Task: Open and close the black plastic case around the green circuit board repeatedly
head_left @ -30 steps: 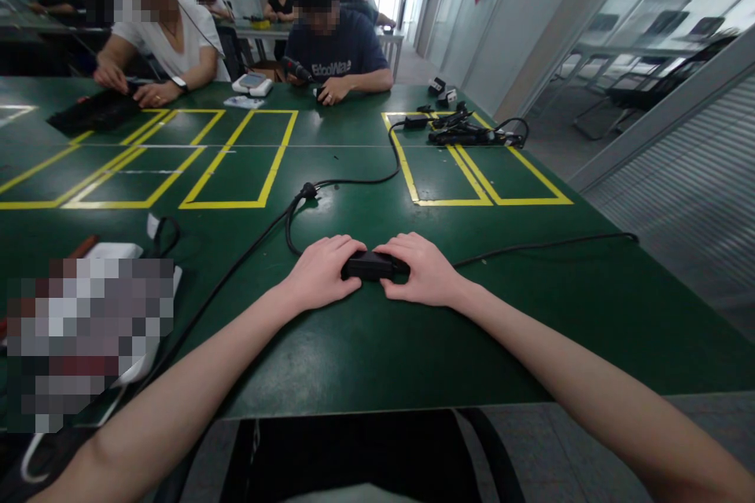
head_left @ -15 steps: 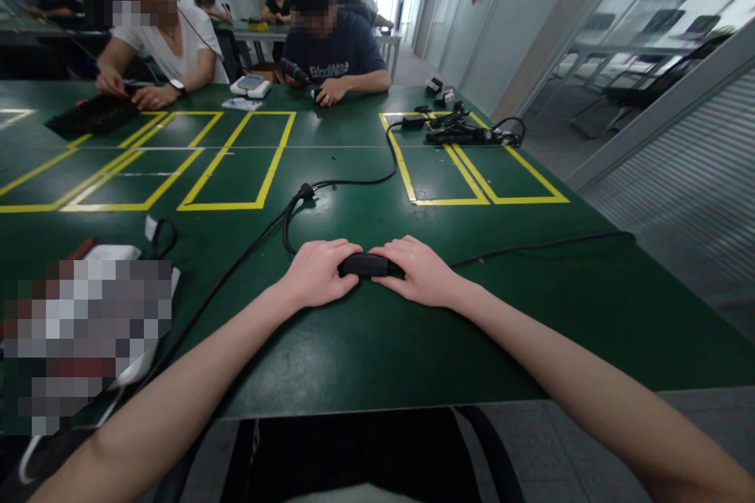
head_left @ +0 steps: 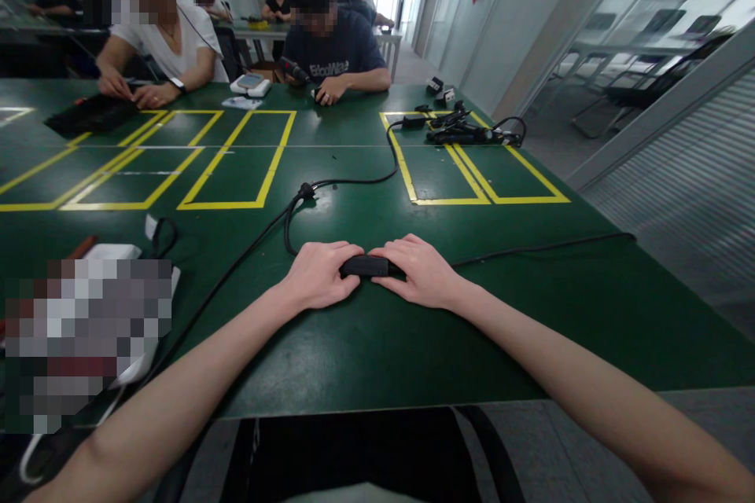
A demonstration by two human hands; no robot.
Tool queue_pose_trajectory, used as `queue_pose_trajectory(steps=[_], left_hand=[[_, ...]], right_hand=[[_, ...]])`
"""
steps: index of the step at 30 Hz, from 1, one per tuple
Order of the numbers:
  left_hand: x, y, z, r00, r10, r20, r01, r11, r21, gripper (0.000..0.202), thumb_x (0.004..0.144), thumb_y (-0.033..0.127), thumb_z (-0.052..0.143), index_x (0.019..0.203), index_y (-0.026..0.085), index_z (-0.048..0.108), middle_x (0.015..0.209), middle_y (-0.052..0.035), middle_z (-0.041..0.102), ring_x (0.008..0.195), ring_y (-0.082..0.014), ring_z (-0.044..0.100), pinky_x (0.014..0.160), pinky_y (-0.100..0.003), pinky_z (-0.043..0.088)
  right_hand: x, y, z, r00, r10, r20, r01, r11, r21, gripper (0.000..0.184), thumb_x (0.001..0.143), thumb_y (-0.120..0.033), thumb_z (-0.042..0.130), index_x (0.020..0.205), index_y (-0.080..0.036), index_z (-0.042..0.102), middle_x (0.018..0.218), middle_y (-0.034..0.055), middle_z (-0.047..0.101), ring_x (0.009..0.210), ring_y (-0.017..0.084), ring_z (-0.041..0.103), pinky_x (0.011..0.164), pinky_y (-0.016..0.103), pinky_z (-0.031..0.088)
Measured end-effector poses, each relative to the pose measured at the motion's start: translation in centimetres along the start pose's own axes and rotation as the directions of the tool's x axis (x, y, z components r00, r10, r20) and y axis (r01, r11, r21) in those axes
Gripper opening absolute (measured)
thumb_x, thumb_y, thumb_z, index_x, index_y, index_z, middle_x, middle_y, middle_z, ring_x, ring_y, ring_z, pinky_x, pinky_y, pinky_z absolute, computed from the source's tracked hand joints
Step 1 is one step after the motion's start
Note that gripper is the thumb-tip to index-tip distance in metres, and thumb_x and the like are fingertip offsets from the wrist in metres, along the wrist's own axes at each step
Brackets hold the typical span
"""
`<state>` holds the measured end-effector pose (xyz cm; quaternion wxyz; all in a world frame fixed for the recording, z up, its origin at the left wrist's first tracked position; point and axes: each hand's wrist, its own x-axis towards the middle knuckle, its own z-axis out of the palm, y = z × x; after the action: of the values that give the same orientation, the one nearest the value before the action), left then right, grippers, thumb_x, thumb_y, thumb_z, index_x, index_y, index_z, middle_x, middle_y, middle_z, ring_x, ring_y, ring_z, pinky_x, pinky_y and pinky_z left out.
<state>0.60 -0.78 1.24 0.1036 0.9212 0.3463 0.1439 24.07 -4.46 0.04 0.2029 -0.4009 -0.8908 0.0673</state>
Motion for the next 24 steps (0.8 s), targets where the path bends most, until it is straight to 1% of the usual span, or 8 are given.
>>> queue_pose_trajectory(steps=[3, 6, 10, 12, 14, 17, 20, 24], left_hand=[[0.1, 0.1, -0.1, 1.0, 0.005, 0.007, -0.005, 1.0, 0.018, 0.032, 0.082, 0.026, 0.06, 0.111, 0.021, 0.073, 0.097, -0.0048, 0.078, 0.084, -0.0249, 0.073, 0.072, -0.033, 0.054], [0.0, 0.1, 0.1, 1.0, 0.017, 0.003, -0.017, 0.999, 0.029, 0.032, 0.083, 0.026, 0.059, 0.111, 0.02, 0.072, 0.097, -0.005, 0.078, 0.084, -0.0257, 0.074, 0.073, -0.035, 0.054], [-0.1, 0.1, 0.2, 0.999, 0.041, -0.032, -0.04, 0.999, 0.03, 0.033, 0.083, 0.026, 0.058, 0.114, 0.019, 0.068, 0.101, -0.0062, 0.078, 0.086, -0.0262, 0.075, 0.077, -0.036, 0.055], [-0.2, 0.0, 0.1, 0.996, 0.073, -0.047, -0.072, 0.997, 0.023, 0.035, 0.086, 0.03, 0.059, 0.119, 0.02, 0.066, 0.103, -0.0067, 0.078, 0.086, -0.026, 0.075, 0.078, -0.036, 0.055], [-0.1, -0.3, -0.1, 0.992, 0.123, -0.035, -0.122, 0.992, 0.031, 0.034, 0.092, 0.038, 0.059, 0.121, 0.02, 0.064, 0.102, -0.007, 0.077, 0.086, -0.0255, 0.074, 0.078, -0.035, 0.054], [0.0, -0.9, -0.3, 0.978, 0.209, 0.023, -0.21, 0.976, 0.059, 0.035, 0.102, 0.047, 0.052, 0.12, 0.019, 0.063, 0.099, -0.0071, 0.076, 0.086, -0.0244, 0.074, 0.076, -0.033, 0.052], [0.1, -1.2, -0.2, 0.97, 0.236, 0.051, -0.239, 0.969, 0.066, 0.037, 0.105, 0.049, 0.047, 0.12, 0.019, 0.062, 0.098, -0.0071, 0.074, 0.085, -0.0236, 0.073, 0.075, -0.033, 0.052], [0.1, -1.2, -0.1, 0.967, 0.25, 0.048, -0.253, 0.965, 0.066, 0.038, 0.106, 0.05, 0.045, 0.119, 0.019, 0.061, 0.097, -0.0067, 0.074, 0.083, -0.0226, 0.072, 0.075, -0.032, 0.051]], right_hand=[[0.0, 0.0, 0.0, 0.998, -0.033, -0.047, 0.033, 0.999, -0.012, 0.037, 0.101, -0.045, 0.06, 0.125, -0.016, 0.065, 0.1, 0.0105, 0.073, 0.091, 0.024, 0.067, 0.08, 0.036, 0.042], [0.0, 0.0, -0.1, 0.995, -0.062, -0.073, 0.063, 0.998, 0.008, 0.035, 0.104, -0.044, 0.056, 0.123, -0.016, 0.066, 0.101, 0.0098, 0.073, 0.093, 0.024, 0.067, 0.08, 0.036, 0.043], [-0.1, -0.1, -0.1, 0.996, -0.045, -0.081, 0.047, 0.999, 0.021, 0.032, 0.104, -0.043, 0.055, 0.119, -0.017, 0.066, 0.103, 0.0103, 0.074, 0.093, 0.024, 0.067, 0.081, 0.036, 0.043], [-0.2, -0.2, -0.1, 0.996, -0.034, -0.083, 0.036, 0.999, 0.023, 0.031, 0.104, -0.043, 0.056, 0.117, -0.017, 0.066, 0.103, 0.0103, 0.074, 0.092, 0.024, 0.068, 0.081, 0.036, 0.044], [-0.2, -0.2, -0.1, 0.996, -0.029, -0.09, 0.032, 0.999, 0.027, 0.03, 0.103, -0.042, 0.056, 0.115, -0.017, 0.067, 0.102, 0.0103, 0.074, 0.091, 0.024, 0.068, 0.08, 0.036, 0.044], [-0.3, -0.1, -0.1, 0.995, -0.036, -0.094, 0.04, 0.999, 0.033, 0.031, 0.103, -0.042, 0.056, 0.117, -0.017, 0.067, 0.102, 0.011, 0.074, 0.091, 0.024, 0.068, 0.081, 0.037, 0.045], [-0.3, 0.1, -0.1, 0.994, -0.058, -0.09, 0.062, 0.997, 0.039, 0.033, 0.102, -0.042, 0.057, 0.121, -0.018, 0.067, 0.104, 0.0115, 0.074, 0.093, 0.025, 0.068, 0.081, 0.038, 0.046], [-0.3, 0.3, -0.2, 0.994, -0.079, -0.075, 0.081, 0.996, 0.034, 0.031, 0.102, -0.042, 0.057, 0.119, -0.017, 0.067, 0.1, 0.0105, 0.075, 0.09, 0.025, 0.069, 0.079, 0.038, 0.046]])
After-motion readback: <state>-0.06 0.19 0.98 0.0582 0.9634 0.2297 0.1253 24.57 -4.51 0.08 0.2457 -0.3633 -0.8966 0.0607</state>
